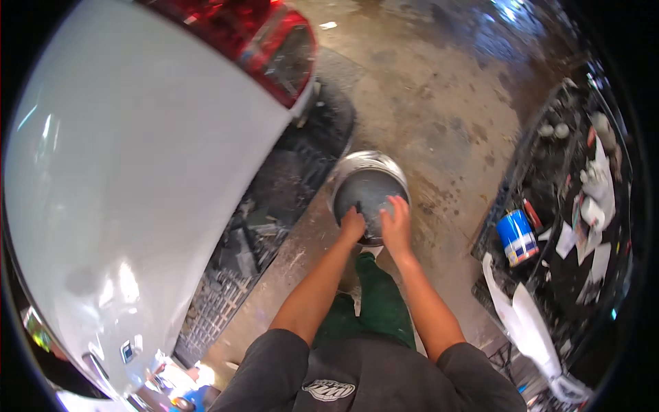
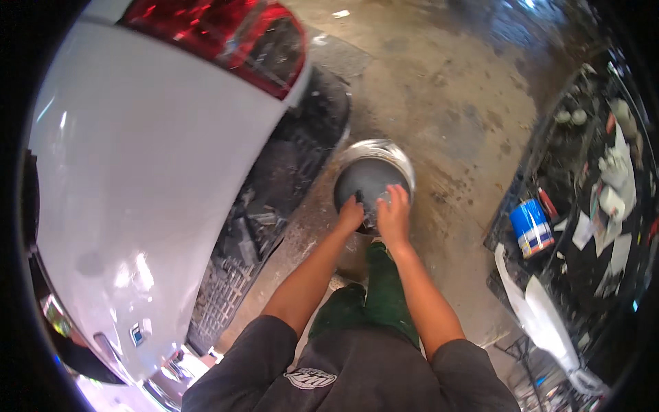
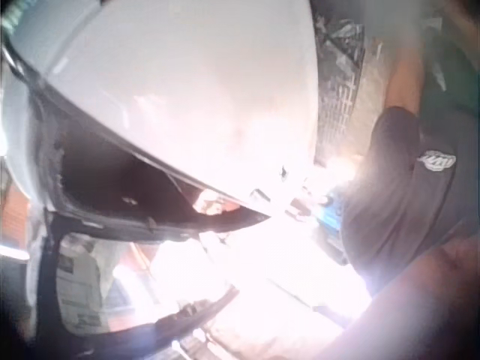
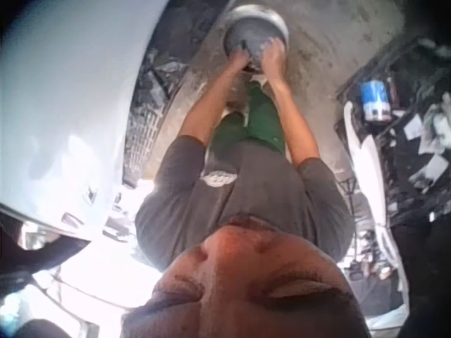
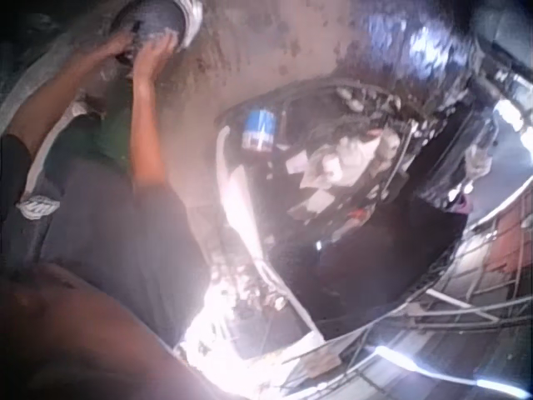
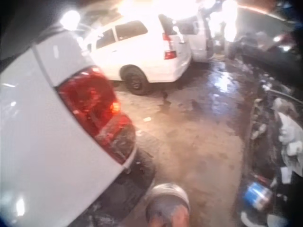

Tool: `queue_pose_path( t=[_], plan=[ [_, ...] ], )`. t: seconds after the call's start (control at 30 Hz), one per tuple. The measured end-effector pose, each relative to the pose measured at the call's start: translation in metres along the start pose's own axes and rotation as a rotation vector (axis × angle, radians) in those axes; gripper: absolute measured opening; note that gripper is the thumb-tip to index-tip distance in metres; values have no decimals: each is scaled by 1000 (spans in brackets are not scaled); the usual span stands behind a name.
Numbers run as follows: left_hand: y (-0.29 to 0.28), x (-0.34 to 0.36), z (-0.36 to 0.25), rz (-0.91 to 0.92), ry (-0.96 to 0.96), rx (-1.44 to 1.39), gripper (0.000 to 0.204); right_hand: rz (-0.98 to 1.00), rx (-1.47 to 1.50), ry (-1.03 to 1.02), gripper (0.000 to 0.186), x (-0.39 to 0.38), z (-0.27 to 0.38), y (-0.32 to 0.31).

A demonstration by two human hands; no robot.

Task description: The person sands the white body of a pickup truck using a sanding block, periodically rinsing the block in a bucket of water.

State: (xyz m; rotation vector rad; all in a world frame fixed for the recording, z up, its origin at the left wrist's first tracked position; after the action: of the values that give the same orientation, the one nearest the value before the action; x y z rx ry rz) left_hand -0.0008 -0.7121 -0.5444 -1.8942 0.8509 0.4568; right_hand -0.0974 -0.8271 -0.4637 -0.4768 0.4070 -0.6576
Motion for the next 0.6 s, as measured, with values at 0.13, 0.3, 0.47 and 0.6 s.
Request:
queue_pose_path(
  t=[0.13,0.3,0.47,0.6],
  plan=[
    [-52,-59,17,90,-100,-778,43,53,154,-177,40,-6,106,-11],
    [-89,-150,62,-296,185,-927,48,633,130,-454,45,-39,213,81],
    [-85,-240,171,-267,-66,-1374,40,708,-290,-471,69,-71,250,182],
    [-105,-337,233,-472,-84,-1661,25,564,-470,-327,95,-96,273,220]
  ],
)
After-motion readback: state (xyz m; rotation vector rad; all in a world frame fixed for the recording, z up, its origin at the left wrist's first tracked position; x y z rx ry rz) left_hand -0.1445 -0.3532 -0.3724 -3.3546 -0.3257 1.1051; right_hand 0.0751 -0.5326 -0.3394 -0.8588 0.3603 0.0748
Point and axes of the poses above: each hand's wrist, its own x-axis towards the middle knuckle, its own y-axis out of the palm, z = x × y, the point moved 2 cm from there along x, towards the middle knuckle, and after that the axes turned 6 degrees about z, right-handed, at the moved point
